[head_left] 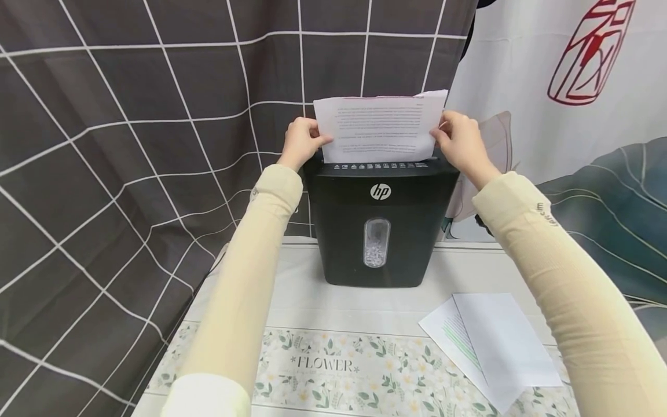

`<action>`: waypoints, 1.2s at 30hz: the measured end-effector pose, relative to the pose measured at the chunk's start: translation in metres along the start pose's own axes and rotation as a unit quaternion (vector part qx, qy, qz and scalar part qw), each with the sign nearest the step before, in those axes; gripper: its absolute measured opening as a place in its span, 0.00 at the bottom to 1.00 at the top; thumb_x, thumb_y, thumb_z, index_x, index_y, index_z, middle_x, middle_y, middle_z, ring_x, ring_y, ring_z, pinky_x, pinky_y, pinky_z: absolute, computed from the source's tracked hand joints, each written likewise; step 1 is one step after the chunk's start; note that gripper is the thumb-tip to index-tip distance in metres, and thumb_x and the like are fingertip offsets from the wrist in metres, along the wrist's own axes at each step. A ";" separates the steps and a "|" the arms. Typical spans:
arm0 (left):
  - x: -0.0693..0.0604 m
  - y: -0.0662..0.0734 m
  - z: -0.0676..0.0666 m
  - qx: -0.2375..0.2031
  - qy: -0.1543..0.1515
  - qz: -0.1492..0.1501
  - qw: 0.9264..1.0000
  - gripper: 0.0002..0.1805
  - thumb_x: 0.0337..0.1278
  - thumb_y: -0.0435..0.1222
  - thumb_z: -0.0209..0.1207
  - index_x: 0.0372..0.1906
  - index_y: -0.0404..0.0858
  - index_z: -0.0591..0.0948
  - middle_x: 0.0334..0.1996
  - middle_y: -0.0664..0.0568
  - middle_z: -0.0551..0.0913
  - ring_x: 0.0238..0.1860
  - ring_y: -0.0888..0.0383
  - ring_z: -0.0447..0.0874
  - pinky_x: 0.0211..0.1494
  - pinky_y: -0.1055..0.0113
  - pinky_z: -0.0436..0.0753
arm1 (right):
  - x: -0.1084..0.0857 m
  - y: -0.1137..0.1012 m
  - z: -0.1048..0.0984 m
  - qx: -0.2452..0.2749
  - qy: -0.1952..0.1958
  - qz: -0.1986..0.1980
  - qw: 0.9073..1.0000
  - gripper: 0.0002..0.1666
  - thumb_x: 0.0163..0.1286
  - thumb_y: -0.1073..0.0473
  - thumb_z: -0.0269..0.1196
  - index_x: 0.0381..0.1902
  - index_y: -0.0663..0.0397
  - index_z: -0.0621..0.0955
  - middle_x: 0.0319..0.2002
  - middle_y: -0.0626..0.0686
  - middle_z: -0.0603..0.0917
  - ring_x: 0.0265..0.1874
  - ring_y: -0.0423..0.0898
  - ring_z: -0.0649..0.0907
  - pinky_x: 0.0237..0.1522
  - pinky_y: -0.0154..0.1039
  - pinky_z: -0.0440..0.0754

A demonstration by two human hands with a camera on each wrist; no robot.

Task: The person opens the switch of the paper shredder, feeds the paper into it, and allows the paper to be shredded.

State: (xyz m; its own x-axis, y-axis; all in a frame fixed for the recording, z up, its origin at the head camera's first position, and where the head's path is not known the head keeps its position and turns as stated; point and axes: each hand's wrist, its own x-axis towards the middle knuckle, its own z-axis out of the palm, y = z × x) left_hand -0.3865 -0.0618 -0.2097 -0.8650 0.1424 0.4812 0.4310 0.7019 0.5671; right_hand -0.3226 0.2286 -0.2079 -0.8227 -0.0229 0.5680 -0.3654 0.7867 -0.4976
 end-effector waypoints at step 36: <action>0.000 0.005 0.007 0.010 -0.021 -0.017 1.000 0.11 0.54 0.37 0.64 0.40 0.34 0.86 0.35 0.42 0.87 0.31 0.56 0.77 0.33 0.72 0.69 | 0.005 0.015 0.015 0.029 0.021 0.030 0.999 0.12 0.63 0.68 0.61 0.42 0.72 0.80 0.41 0.71 0.83 0.21 0.24 0.68 0.29 0.22 0.65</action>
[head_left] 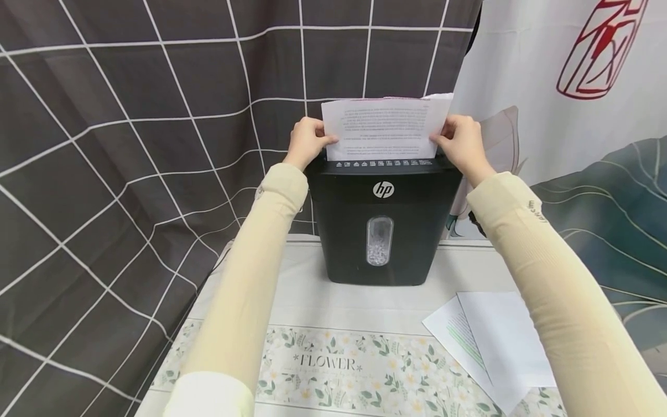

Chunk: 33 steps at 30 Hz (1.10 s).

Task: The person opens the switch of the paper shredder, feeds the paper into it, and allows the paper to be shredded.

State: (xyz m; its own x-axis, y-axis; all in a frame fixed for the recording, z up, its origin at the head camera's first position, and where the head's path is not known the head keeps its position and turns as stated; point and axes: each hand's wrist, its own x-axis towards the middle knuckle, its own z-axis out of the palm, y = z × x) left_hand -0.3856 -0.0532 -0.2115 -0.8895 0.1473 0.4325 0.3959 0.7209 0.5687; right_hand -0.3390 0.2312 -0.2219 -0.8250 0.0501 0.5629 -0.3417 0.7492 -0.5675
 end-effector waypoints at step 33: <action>-0.004 -0.012 0.011 -0.027 -0.001 0.018 0.999 0.11 0.52 0.35 0.66 0.39 0.34 0.86 0.34 0.41 0.87 0.35 0.53 0.81 0.35 0.70 0.70 | -0.005 0.007 0.000 -0.009 -0.040 0.013 0.999 0.15 0.64 0.65 0.62 0.44 0.73 0.80 0.41 0.73 0.81 0.27 0.43 0.75 0.31 0.29 0.67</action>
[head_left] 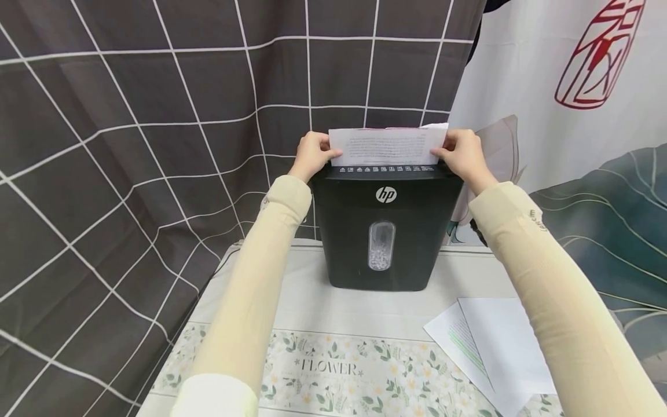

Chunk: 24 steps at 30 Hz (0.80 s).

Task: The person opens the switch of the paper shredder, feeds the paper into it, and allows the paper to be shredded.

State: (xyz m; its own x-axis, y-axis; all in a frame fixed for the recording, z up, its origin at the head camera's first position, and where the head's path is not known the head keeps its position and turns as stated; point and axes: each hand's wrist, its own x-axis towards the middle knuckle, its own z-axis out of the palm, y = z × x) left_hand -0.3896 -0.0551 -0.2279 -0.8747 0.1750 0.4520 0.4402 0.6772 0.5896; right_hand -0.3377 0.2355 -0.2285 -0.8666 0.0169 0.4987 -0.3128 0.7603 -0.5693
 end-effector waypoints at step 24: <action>-0.005 0.007 0.001 -0.040 -0.019 0.004 0.999 0.08 0.53 0.33 0.65 0.37 0.34 0.85 0.36 0.42 0.87 0.36 0.55 0.83 0.40 0.72 0.74 | -0.003 -0.006 -0.002 0.043 0.015 -0.009 0.999 0.09 0.62 0.65 0.64 0.36 0.69 0.81 0.20 0.37 0.75 0.20 0.30 0.69 0.25 0.22 0.67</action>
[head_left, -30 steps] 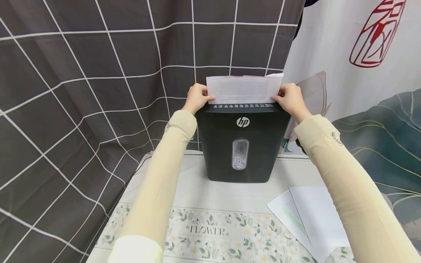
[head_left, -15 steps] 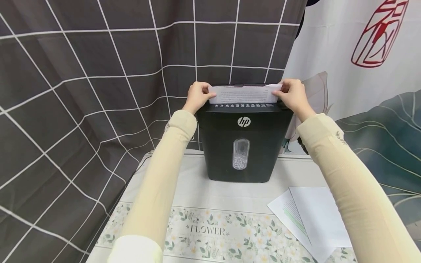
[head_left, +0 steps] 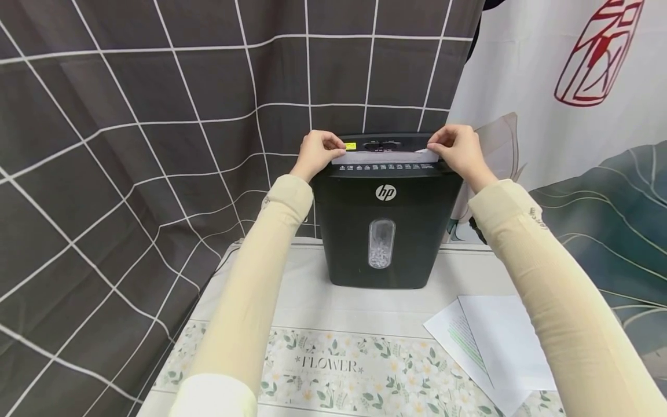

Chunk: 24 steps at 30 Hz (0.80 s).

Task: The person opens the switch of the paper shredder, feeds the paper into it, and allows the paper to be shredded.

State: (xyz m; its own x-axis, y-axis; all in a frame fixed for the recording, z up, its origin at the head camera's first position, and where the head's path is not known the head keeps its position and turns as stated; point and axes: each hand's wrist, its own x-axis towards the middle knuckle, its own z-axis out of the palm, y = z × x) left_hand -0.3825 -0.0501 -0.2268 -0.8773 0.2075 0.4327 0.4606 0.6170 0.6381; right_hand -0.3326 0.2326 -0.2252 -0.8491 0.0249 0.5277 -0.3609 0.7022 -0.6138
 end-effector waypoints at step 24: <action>-0.002 -0.001 0.004 -0.075 -0.012 0.019 0.997 0.10 0.53 0.34 0.65 0.41 0.34 0.85 0.36 0.41 0.87 0.27 0.63 0.80 0.30 0.77 0.76 | -0.005 0.003 0.003 0.041 0.002 -0.011 0.999 0.12 0.64 0.64 0.61 0.41 0.70 0.81 0.21 0.25 0.72 0.22 0.27 0.71 0.28 0.19 0.69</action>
State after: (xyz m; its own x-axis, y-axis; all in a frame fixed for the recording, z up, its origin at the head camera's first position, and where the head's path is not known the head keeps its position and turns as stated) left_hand -0.3813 -0.0476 -0.2310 -0.8609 0.2470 0.4448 0.5071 0.4880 0.7105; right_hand -0.3307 0.2321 -0.2318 -0.8387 0.0129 0.5445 -0.4108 0.6414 -0.6480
